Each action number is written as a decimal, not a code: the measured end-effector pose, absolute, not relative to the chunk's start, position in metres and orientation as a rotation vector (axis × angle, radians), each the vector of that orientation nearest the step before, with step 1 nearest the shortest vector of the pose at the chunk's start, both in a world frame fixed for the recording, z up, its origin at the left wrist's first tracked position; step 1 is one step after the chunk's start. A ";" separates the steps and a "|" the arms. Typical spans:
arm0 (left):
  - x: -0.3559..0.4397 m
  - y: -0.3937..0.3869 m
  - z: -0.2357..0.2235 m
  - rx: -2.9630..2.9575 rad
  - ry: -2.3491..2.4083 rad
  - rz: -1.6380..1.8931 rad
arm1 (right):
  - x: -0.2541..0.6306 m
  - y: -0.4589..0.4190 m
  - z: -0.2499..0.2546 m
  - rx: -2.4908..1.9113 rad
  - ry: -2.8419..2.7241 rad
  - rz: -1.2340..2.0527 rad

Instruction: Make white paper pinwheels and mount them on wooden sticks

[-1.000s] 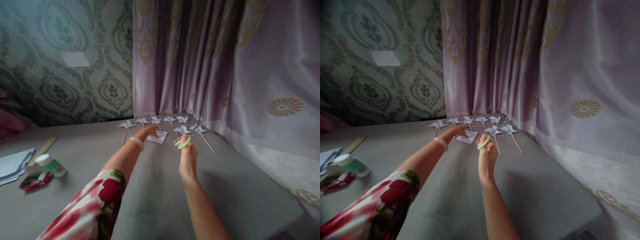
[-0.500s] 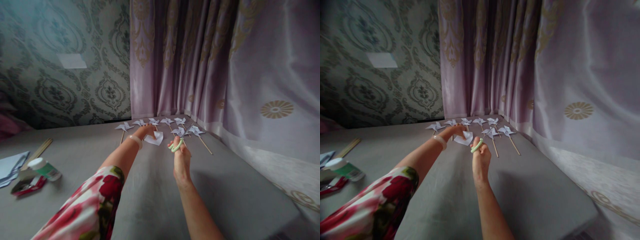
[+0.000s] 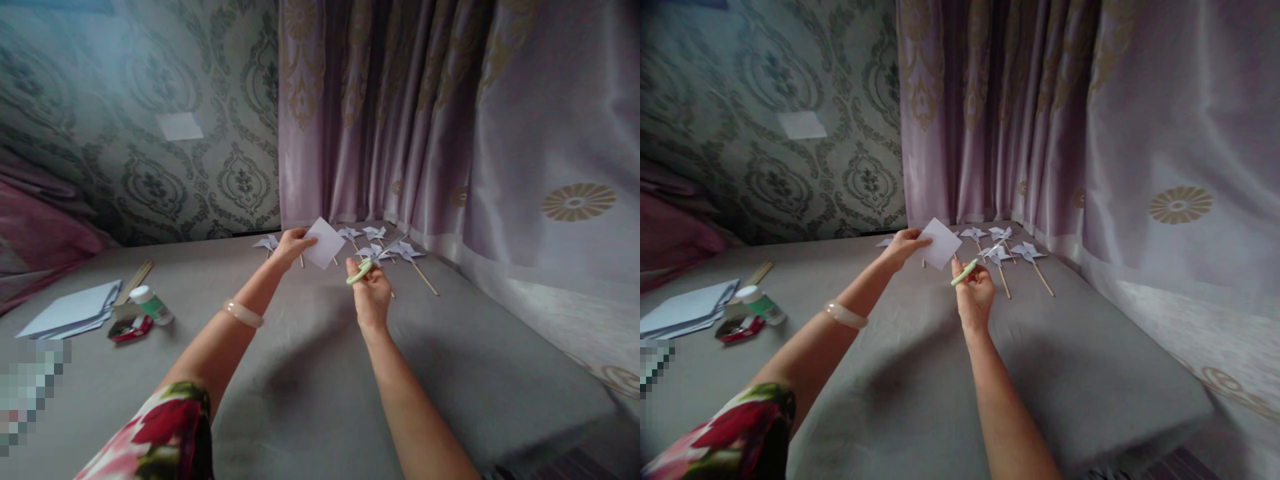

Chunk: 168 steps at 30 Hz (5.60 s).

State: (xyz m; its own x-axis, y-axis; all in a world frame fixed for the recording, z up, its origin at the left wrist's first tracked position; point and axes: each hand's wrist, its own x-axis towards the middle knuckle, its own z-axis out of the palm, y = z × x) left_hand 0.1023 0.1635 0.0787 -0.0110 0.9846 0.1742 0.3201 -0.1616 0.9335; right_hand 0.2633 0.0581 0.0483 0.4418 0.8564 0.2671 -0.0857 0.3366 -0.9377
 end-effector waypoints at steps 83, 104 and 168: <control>0.011 -0.044 0.025 0.464 1.128 1.782 | 0.165 -0.025 0.020 -1.064 -2.036 1.583; 0.013 -0.045 0.024 0.489 1.151 1.799 | 0.164 -0.025 0.015 -1.087 -2.022 1.562; 0.020 -0.047 0.023 0.540 1.125 1.774 | 0.163 -0.025 0.019 -1.115 -1.941 1.460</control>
